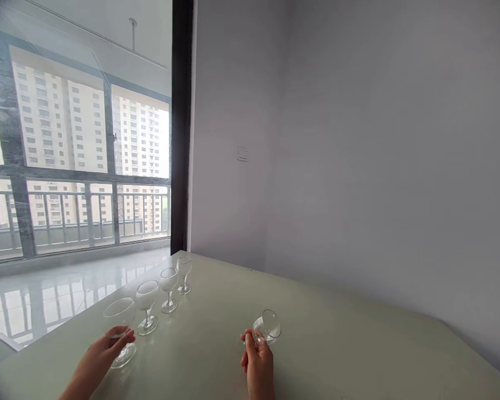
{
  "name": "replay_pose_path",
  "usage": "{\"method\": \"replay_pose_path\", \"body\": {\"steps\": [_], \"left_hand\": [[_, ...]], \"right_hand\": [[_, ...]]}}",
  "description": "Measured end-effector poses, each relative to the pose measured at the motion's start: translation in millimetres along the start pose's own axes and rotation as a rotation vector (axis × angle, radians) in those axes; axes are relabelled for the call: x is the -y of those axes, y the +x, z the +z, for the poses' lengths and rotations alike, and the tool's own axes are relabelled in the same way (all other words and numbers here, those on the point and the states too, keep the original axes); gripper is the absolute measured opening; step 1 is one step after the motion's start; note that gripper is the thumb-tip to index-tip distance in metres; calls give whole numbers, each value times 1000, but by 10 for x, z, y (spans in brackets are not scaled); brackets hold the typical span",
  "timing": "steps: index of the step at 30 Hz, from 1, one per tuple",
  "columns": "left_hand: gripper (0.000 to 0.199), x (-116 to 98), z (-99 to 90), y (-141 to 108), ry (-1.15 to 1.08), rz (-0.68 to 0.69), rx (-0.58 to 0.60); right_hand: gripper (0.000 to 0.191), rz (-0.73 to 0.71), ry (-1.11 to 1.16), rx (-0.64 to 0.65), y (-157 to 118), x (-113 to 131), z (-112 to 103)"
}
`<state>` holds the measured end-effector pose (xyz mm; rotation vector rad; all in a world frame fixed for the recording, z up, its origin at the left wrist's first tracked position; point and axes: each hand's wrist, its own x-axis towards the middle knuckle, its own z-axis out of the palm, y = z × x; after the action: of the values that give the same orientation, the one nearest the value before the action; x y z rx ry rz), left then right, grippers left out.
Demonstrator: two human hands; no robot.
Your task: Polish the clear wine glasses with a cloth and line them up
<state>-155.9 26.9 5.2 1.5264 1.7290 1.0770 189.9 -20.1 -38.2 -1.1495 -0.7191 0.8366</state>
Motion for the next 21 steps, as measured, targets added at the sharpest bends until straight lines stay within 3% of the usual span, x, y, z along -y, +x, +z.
{"method": "replay_pose_path", "body": {"steps": [9,21], "left_hand": [[49,200,8,254,57,-31,-12],[49,139,92,382,66,22,-42]], "right_hand": [[61,-34,2,7,-18,15,16],[61,-62,-29,-4,-33,11,52]]}}
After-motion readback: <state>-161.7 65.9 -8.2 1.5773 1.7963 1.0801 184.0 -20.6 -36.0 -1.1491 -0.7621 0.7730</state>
